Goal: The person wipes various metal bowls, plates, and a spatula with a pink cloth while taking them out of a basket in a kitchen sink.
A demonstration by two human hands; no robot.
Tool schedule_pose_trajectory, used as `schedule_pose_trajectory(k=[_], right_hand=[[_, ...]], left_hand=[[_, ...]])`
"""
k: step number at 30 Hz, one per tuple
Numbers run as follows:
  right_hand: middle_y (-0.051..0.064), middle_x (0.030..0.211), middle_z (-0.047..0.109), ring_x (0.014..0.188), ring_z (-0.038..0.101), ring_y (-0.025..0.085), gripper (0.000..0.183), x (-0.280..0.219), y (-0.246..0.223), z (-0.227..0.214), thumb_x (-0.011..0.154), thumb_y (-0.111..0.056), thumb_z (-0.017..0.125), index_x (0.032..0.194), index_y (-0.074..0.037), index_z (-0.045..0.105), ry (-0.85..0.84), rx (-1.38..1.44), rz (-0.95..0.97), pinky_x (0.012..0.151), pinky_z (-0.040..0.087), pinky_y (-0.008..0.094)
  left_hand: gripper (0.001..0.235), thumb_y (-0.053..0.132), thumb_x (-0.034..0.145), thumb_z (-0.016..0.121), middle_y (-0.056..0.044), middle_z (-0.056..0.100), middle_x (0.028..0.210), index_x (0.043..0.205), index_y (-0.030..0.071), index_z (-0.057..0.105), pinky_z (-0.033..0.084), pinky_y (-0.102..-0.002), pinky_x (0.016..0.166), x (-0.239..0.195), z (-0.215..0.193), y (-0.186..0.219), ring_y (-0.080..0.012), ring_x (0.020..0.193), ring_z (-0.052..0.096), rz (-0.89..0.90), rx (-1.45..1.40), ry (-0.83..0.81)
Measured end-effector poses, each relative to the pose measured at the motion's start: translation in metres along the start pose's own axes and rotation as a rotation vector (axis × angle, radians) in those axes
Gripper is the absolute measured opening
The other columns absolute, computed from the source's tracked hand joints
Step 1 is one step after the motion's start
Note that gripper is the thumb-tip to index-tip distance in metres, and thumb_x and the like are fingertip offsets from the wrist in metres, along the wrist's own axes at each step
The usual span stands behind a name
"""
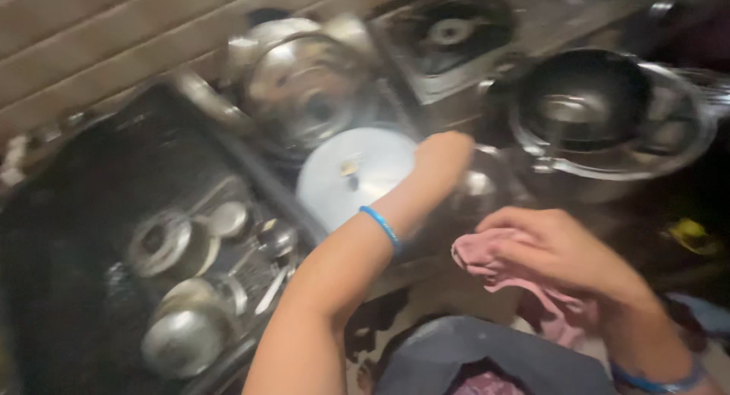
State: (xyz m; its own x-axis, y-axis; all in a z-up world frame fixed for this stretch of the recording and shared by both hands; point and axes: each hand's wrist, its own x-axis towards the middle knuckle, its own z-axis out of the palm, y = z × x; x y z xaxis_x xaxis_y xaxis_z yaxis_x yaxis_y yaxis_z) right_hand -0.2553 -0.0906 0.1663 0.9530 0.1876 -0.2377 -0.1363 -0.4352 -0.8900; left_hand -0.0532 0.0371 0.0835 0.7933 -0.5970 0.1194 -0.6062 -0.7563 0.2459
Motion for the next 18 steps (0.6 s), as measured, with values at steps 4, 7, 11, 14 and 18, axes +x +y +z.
schedule_pose_trajectory(k=[4,7,11,14,18], right_hand=[[0.012,0.106,0.079,0.098,0.075,0.018,0.029,0.004,-0.048,0.048,0.091,-0.009,0.064,0.117,0.002,0.071,-0.018,0.369,-0.304,0.086,0.060,0.033],[0.013,0.115,0.076,0.104,0.071,0.018,0.028,0.023,-0.085,0.099,0.094,-0.009,0.062,0.118,0.004,0.069,-0.093,0.479,-0.433,0.090,0.057,0.032],[0.012,0.116,0.076,0.106,0.071,0.016,0.027,0.051,-0.149,0.167,0.095,-0.010,0.062,0.116,0.002,0.072,-0.252,0.303,-0.544,0.091,0.057,0.030],[0.010,0.110,0.078,0.101,0.073,0.016,0.028,0.059,-0.183,0.228,0.091,-0.011,0.066,0.115,0.000,0.073,-0.351,0.185,-0.520,0.088,0.058,0.030],[0.008,0.107,0.080,0.100,0.073,0.014,0.025,0.061,-0.194,0.289,0.092,-0.013,0.066,0.113,-0.002,0.074,-0.234,0.070,-0.506,0.088,0.056,0.028]], left_hand=[[0.009,0.014,0.083,0.065,-0.016,0.074,0.079,0.082,0.009,0.073,0.057,-0.051,0.078,-0.068,-0.091,-0.023,-0.0354,0.079,0.075,0.176,0.107,0.279],[0.019,0.027,0.078,0.071,-0.017,0.073,0.070,0.079,0.008,0.071,0.052,-0.055,0.087,-0.140,-0.158,-0.064,-0.0356,0.076,0.073,0.170,0.162,0.447],[0.024,0.032,0.076,0.075,-0.017,0.073,0.070,0.082,0.009,0.073,0.049,-0.060,0.089,-0.234,-0.238,-0.145,-0.0367,0.077,0.073,-0.052,0.239,0.453],[0.031,0.036,0.080,0.073,-0.020,0.073,0.086,0.097,0.009,0.075,0.056,-0.055,0.074,-0.303,-0.266,-0.213,-0.0408,0.085,0.071,-0.407,0.114,0.324],[0.042,0.041,0.082,0.075,-0.020,0.071,0.114,0.108,0.008,0.076,0.056,-0.049,0.090,-0.363,-0.251,-0.300,-0.0377,0.108,0.069,-0.715,0.172,-0.037]])
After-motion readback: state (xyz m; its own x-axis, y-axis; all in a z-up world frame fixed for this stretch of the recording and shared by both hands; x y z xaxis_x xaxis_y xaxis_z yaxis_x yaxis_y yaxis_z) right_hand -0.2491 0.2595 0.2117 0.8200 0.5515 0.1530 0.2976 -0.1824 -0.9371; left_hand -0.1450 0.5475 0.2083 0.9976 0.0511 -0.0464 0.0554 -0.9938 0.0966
